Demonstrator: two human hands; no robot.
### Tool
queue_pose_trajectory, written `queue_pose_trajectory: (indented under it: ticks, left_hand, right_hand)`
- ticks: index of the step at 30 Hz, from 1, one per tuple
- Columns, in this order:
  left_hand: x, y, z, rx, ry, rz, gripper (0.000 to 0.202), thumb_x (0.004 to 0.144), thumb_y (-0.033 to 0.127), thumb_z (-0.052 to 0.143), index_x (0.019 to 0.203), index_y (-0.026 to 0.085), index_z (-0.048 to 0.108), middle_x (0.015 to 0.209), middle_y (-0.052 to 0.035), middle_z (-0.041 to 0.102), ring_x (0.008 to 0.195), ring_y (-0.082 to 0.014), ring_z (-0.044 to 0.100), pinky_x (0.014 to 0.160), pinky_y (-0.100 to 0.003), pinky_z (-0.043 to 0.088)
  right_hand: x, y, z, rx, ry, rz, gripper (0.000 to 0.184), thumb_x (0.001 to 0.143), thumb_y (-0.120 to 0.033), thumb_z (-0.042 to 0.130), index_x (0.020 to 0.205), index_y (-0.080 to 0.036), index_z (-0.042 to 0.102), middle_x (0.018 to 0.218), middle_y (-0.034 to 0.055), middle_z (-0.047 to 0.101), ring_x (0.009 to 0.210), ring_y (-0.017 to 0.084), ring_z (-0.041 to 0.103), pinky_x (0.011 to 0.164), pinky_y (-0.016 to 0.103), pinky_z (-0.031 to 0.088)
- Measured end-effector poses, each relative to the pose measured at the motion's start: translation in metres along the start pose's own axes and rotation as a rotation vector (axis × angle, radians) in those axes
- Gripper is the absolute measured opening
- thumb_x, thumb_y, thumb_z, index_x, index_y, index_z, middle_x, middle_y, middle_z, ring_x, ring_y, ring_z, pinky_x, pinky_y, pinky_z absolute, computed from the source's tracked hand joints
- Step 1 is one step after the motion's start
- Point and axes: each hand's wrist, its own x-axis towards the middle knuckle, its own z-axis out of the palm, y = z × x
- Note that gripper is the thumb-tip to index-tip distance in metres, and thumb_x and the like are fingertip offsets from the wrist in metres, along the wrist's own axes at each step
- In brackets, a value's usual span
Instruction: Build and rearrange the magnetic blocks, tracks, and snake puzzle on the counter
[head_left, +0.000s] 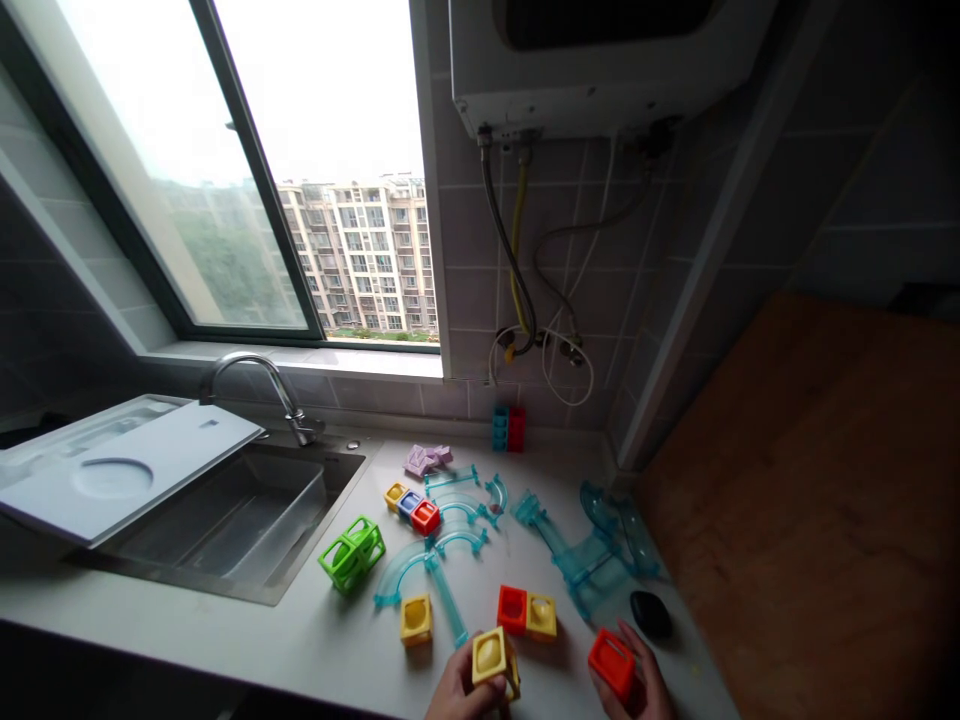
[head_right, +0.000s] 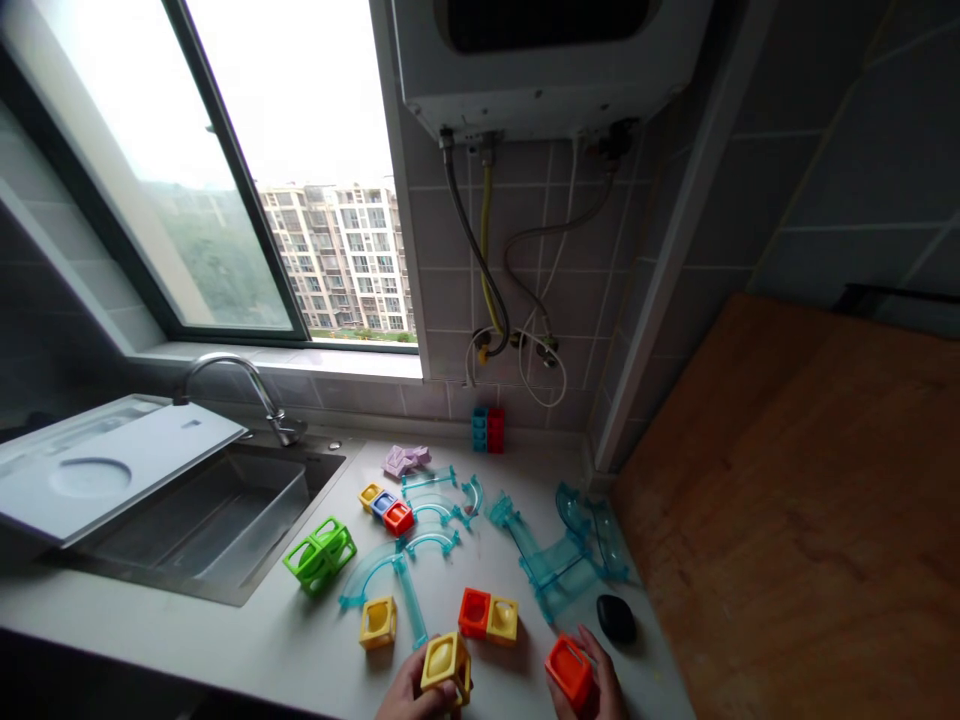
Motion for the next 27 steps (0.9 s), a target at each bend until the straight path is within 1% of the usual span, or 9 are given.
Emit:
queue_pose_trajectory:
  ticks: [3,6,8,12,15,19,23,25,27]
  left_hand:
    - [-0.002,0.006,0.007,-0.004,-0.007,-0.011,0.070,0.064,0.062,0.087,0.110,0.017,0.061,0.086,-0.0076,0.069,0.069,-0.0198,0.066,0.060,-0.029,0.051]
    - [-0.004,0.013,0.017,-0.005,-0.023,-0.030,0.066,0.065,0.058,0.088,0.108,0.017,0.061,0.084,-0.0061,0.068,0.061,-0.0171,0.065,0.051,-0.025,0.047]
    - [-0.005,0.016,0.022,-0.040,-0.013,-0.049,0.066,0.066,0.056,0.088,0.110,0.017,0.059,0.085,-0.0056,0.067,0.061,-0.0169,0.066,0.048,-0.023,0.047]
    - [-0.005,0.018,0.023,-0.160,-0.002,-0.084,0.069,0.068,0.060,0.086,0.116,0.020,0.056,0.092,-0.0064,0.065,0.062,-0.0165,0.066,0.046,-0.023,0.049]
    - [-0.006,0.020,0.020,-0.228,-0.003,-0.117,0.068,0.070,0.066,0.081,0.114,0.020,0.056,0.097,-0.0072,0.063,0.065,-0.0158,0.065,0.046,-0.023,0.049]
    - [-0.011,0.026,0.019,-0.279,-0.001,-0.079,0.063,0.077,0.067,0.074,0.117,0.022,0.055,0.107,-0.0076,0.061,0.072,-0.0151,0.064,0.049,-0.022,0.049]
    - [-0.016,0.034,0.024,-0.273,-0.033,-0.092,0.054,0.083,0.063,0.069,0.113,0.021,0.054,0.102,-0.0065,0.062,0.070,-0.0157,0.064,0.050,-0.023,0.049]
    - [-0.018,0.040,0.029,-0.241,-0.010,-0.087,0.051,0.083,0.056,0.072,0.113,0.020,0.053,0.098,-0.0057,0.063,0.070,-0.0159,0.065,0.051,-0.023,0.050]
    - [-0.020,0.046,0.035,-0.192,0.018,-0.070,0.050,0.083,0.051,0.075,0.114,0.019,0.052,0.098,-0.0059,0.063,0.074,-0.0169,0.066,0.054,-0.023,0.052]
  right_hand:
    - [0.005,0.011,-0.007,-0.160,-0.028,-0.223,0.058,0.073,-0.051,0.076,0.122,-0.021,0.064,0.117,0.0159,0.071,0.105,0.038,0.072,0.085,0.044,0.063]
    - [0.011,0.016,-0.014,-0.267,-0.103,-0.428,0.051,0.077,-0.037,0.075,0.124,-0.021,0.065,0.121,0.0174,0.070,0.109,0.039,0.071,0.091,0.049,0.061]
    - [0.012,0.017,-0.017,-0.315,-0.144,-0.509,0.050,0.079,-0.031,0.073,0.127,-0.022,0.065,0.125,0.0172,0.069,0.113,0.039,0.070,0.094,0.050,0.061]
    - [0.010,0.018,-0.016,-0.381,-0.141,-0.552,0.050,0.083,-0.028,0.070,0.131,-0.022,0.065,0.131,0.0172,0.067,0.118,0.039,0.068,0.095,0.050,0.061]
    - [0.007,0.017,-0.014,-0.353,-0.129,-0.584,0.047,0.085,-0.027,0.069,0.132,-0.024,0.067,0.139,0.0160,0.063,0.121,0.038,0.067,0.092,0.047,0.064]
    - [0.003,0.014,-0.013,-0.341,-0.209,-0.594,0.049,0.089,-0.025,0.065,0.137,-0.029,0.065,0.148,0.0120,0.058,0.127,0.036,0.064,0.089,0.041,0.065]
    - [-0.002,0.003,-0.015,-0.380,-0.193,-0.579,0.053,0.092,-0.023,0.061,0.144,-0.027,0.058,0.157,0.0129,0.047,0.139,0.038,0.052,0.103,0.050,0.058]
    - [-0.008,-0.008,-0.016,-0.409,-0.196,-0.553,0.054,0.095,-0.023,0.058,0.148,-0.027,0.053,0.162,0.0128,0.039,0.144,0.039,0.045,0.108,0.054,0.053]
    - [-0.016,-0.020,-0.017,-0.416,-0.231,-0.548,0.056,0.097,-0.022,0.055,0.152,-0.029,0.046,0.166,0.0115,0.030,0.147,0.037,0.042,0.108,0.053,0.053]
